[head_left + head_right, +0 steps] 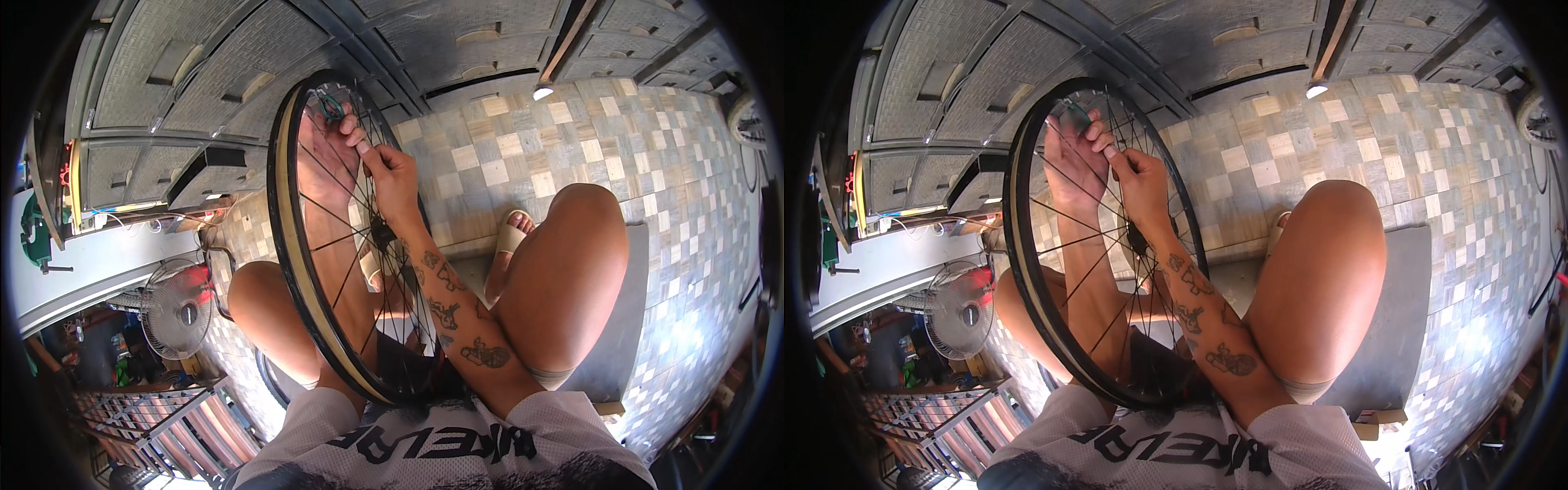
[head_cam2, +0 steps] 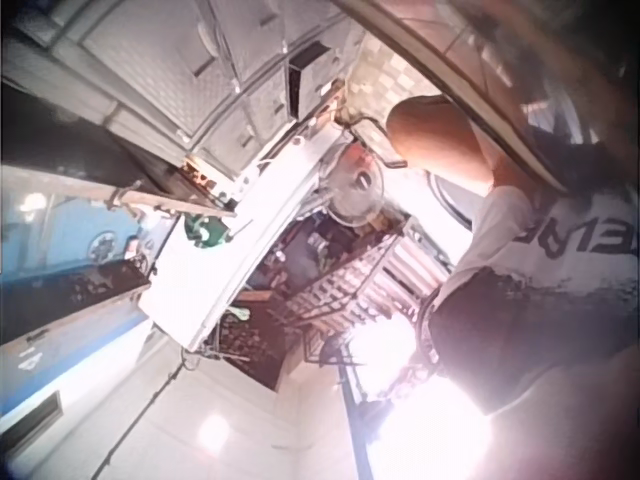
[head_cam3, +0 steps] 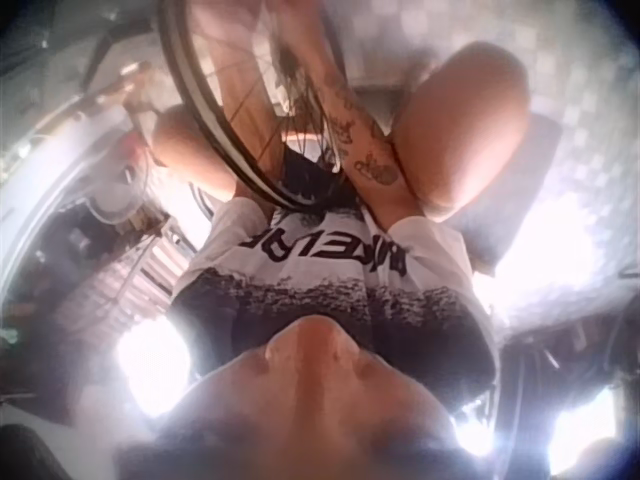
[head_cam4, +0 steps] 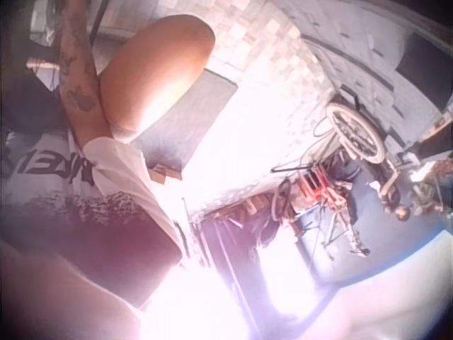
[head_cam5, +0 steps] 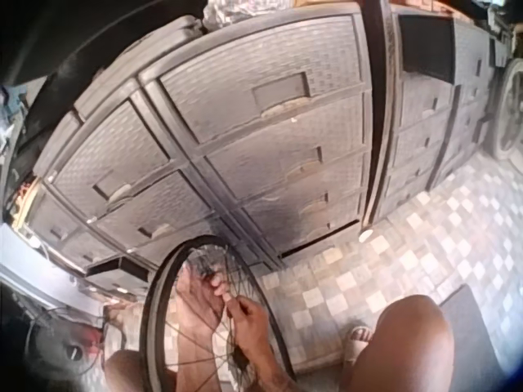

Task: The person sits on the floor and uses a spoke wrench to tighten the nipples on a bicycle wheel. They rotate the wheel periodically to access different spokes and continue adjusting tension across the rim.

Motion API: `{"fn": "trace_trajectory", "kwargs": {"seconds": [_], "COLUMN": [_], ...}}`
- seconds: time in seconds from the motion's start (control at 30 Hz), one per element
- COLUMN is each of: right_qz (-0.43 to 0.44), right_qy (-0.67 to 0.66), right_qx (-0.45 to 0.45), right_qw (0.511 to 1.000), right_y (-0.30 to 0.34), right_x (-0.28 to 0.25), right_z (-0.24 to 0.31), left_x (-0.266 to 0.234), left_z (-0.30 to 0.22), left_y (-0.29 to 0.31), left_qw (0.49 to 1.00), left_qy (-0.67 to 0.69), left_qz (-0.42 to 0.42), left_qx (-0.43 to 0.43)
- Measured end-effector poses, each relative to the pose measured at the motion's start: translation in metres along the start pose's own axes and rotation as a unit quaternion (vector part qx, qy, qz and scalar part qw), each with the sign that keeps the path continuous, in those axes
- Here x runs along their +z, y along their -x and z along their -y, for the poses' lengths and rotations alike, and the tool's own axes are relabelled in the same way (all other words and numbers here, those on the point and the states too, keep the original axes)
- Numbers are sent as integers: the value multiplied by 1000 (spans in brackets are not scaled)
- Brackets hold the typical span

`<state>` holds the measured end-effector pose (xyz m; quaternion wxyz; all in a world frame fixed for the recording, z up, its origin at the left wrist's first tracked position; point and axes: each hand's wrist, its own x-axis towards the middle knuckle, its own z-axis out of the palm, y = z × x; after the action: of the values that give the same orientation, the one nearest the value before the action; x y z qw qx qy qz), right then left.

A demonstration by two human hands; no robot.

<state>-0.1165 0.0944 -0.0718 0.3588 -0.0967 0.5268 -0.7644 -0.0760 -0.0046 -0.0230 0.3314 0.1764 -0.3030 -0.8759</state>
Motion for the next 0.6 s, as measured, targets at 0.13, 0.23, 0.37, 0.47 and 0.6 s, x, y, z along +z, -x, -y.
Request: {"fn": "trace_trajectory", "kwargs": {"seconds": [0.13, 0.23, 0.37, 0.47, 0.6], "right_qz": [15, 20, 24, 22, 16], "right_qy": [8, 18, 5, -12, -17], "right_qx": [-10, -20, -20, -19, 7], "right_qw": [1000, 999, 1000, 1000, 1000], "right_y": [1, 2, 2, 2, 2], "right_x": [-1, -2, 0, 2, 2], "right_z": [-2, -4, -4, -2, 0], "left_x": [0, -3, -4, 0, 3], "left_z": [9, 9, 3, -4, 0], "left_y": [6, 7, 1, -3, 6], "left_qw": [997, 995, 983, 997, 999], "left_qy": [17, -26, -167, -71, 38], "left_qz": [-41, -65, -39, 28, -13], "left_qx": [64, 64, 64, -11, -8]}}
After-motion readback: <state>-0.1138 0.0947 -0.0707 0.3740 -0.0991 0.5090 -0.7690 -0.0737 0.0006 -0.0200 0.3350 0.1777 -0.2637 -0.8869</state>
